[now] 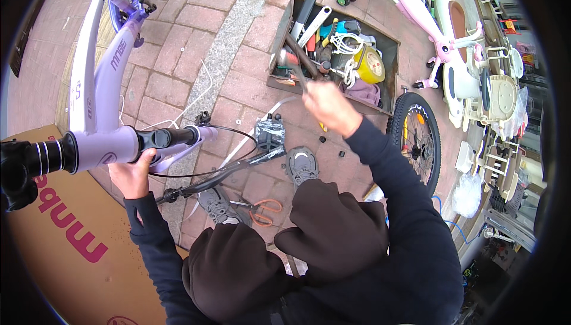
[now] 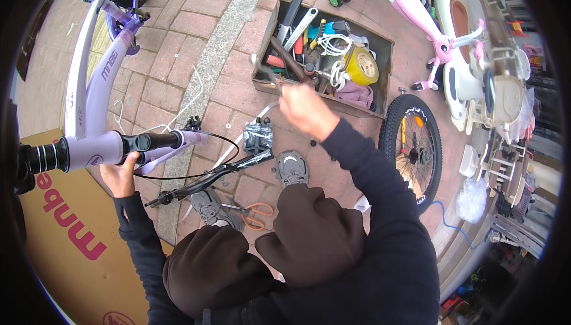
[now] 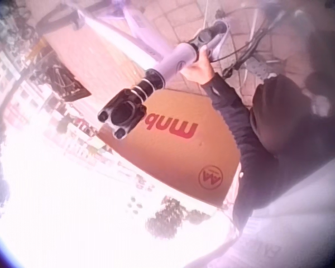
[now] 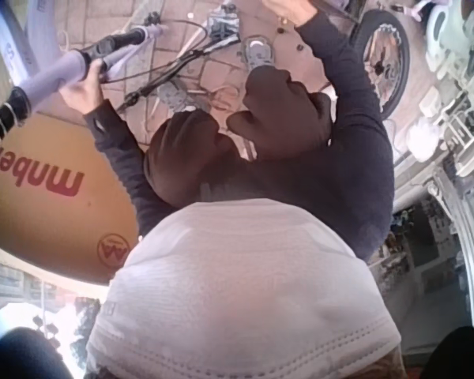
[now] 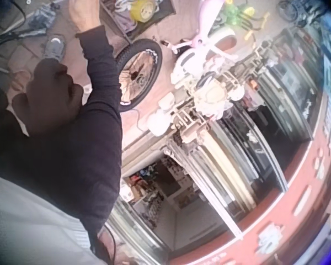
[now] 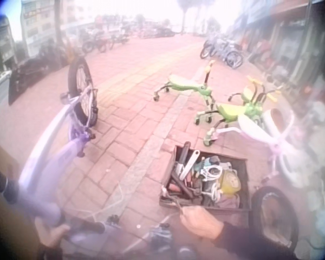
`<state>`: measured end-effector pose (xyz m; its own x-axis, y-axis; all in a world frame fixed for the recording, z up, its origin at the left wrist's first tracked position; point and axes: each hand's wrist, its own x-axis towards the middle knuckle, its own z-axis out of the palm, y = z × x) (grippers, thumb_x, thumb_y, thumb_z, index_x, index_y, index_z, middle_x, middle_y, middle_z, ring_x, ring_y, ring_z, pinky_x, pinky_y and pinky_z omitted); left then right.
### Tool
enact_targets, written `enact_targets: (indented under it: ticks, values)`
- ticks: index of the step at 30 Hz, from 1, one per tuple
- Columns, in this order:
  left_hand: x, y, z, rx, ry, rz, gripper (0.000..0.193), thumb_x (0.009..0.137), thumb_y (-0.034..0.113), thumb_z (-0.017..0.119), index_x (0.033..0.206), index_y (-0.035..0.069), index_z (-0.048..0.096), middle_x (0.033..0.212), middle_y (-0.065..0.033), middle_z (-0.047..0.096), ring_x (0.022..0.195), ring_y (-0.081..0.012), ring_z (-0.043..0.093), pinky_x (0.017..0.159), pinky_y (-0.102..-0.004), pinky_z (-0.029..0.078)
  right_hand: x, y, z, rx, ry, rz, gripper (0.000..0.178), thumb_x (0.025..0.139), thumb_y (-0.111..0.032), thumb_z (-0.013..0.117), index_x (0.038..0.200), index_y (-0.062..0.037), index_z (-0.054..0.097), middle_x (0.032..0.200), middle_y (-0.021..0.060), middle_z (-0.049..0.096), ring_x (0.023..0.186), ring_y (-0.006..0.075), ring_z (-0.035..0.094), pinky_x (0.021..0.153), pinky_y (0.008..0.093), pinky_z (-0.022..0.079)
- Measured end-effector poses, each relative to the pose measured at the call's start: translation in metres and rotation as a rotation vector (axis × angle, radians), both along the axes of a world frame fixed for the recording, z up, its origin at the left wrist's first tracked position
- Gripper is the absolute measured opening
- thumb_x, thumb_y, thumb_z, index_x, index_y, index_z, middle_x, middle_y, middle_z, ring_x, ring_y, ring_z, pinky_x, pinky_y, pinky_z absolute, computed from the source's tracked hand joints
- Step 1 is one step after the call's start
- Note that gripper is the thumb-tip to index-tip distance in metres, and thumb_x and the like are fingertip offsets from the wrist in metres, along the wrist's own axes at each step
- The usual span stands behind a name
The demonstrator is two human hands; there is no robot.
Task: The person removes protective plastic from a bicycle handlebar using scissors, then installs the handlebar onto the stem and tightens the bolts with an Allen key. The person also retrieves tools from a nearby toolbox during the process.
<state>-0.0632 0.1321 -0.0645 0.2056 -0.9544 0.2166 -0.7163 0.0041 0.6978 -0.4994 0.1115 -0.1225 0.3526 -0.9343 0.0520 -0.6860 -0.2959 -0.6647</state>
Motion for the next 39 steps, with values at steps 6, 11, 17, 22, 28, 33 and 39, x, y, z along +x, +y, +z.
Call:
enact_targets:
  ticks: [6, 11, 17, 22, 28, 33, 39]
  values:
    - [0.005, 0.001, -0.001, 0.014, -0.048, -0.001, 0.077, 0.057, 0.033, 0.087, 0.115, -0.004, 0.052, 0.108, -0.0142, 0.059, 0.099, -0.0254, 0.057, 0.088, -0.0348, 0.044, 0.008, 0.072, -0.043, 0.461, 0.42, -0.187, 0.015, 0.08, -0.012, 0.056, 0.077, 0.0021, 0.051, 0.071, 0.0239, 0.057, 0.074, 0.0423, 0.058, 0.066, 0.0498, 0.046]
    - [0.005, 0.0, -0.006, 0.013, 0.128, -0.014, 0.077, 0.057, 0.028, 0.087, 0.116, -0.005, 0.05, 0.109, -0.0137, 0.058, 0.1, -0.0246, 0.056, 0.09, -0.0352, 0.043, -0.015, 0.017, -0.021, -0.151, 0.198, -0.419, 0.01, 0.078, -0.011, 0.06, 0.08, -0.0027, 0.055, 0.074, 0.0156, 0.059, 0.07, 0.0343, 0.059, 0.061, 0.0419, 0.047]
    - [0.004, 0.0, -0.004, 0.003, 0.007, 0.0, 0.077, 0.057, 0.028, 0.087, 0.116, -0.005, 0.05, 0.109, -0.0141, 0.058, 0.101, -0.0254, 0.056, 0.09, -0.0353, 0.043, -0.036, -0.042, -0.029, 0.028, 0.258, -0.411, 0.03, 0.075, -0.01, 0.065, 0.104, -0.0055, 0.056, 0.098, 0.0173, 0.051, 0.084, 0.037, 0.058, 0.072, 0.0429, 0.047]
    - [0.005, -0.001, -0.002, -0.016, 0.03, -0.013, 0.077, 0.058, 0.028, 0.087, 0.116, -0.005, 0.05, 0.108, -0.0148, 0.059, 0.1, -0.0262, 0.057, 0.09, -0.0354, 0.043, -0.055, -0.045, -0.06, -0.03, 0.216, -0.461, 0.022, 0.072, -0.009, 0.068, 0.09, -0.0022, 0.058, 0.087, 0.0166, 0.057, 0.084, 0.0364, 0.058, 0.073, 0.0425, 0.047]
    - [0.005, -0.001, -0.005, -0.016, 0.023, -0.022, 0.067, 0.062, 0.018, 0.083, 0.116, -0.005, 0.05, 0.11, -0.0148, 0.058, 0.102, -0.0254, 0.056, 0.091, -0.0357, 0.042, -0.052, -0.046, -0.024, -0.139, 0.126, -0.475, 0.018, 0.07, -0.007, 0.069, 0.083, -0.0005, 0.058, 0.076, 0.0167, 0.061, 0.075, 0.0336, 0.061, 0.068, 0.0396, 0.048]
    - [0.007, 0.0, -0.008, -0.009, 0.123, -0.032, 0.081, 0.058, 0.033, 0.087, 0.119, -0.004, 0.048, 0.112, -0.0147, 0.057, 0.102, -0.0251, 0.056, 0.091, -0.0358, 0.042, -0.055, 0.017, 0.056, -0.118, -0.604, -0.623, 0.013, 0.083, -0.006, 0.061, 0.093, 0.0014, 0.059, 0.086, 0.0124, 0.069, 0.07, 0.0129, 0.064, 0.061, 0.0231, 0.048]
    - [0.01, -0.001, -0.011, -0.039, 0.039, -0.016, 0.085, 0.057, 0.035, 0.087, 0.12, -0.005, 0.046, 0.114, -0.0159, 0.056, 0.104, -0.0259, 0.054, 0.092, -0.036, 0.041, -0.049, 0.083, -0.002, 0.559, -1.045, -0.925, 0.012, 0.089, -0.008, 0.054, 0.099, -0.0023, 0.054, 0.096, 0.0172, 0.066, 0.072, 0.0146, 0.063, 0.063, 0.026, 0.052]
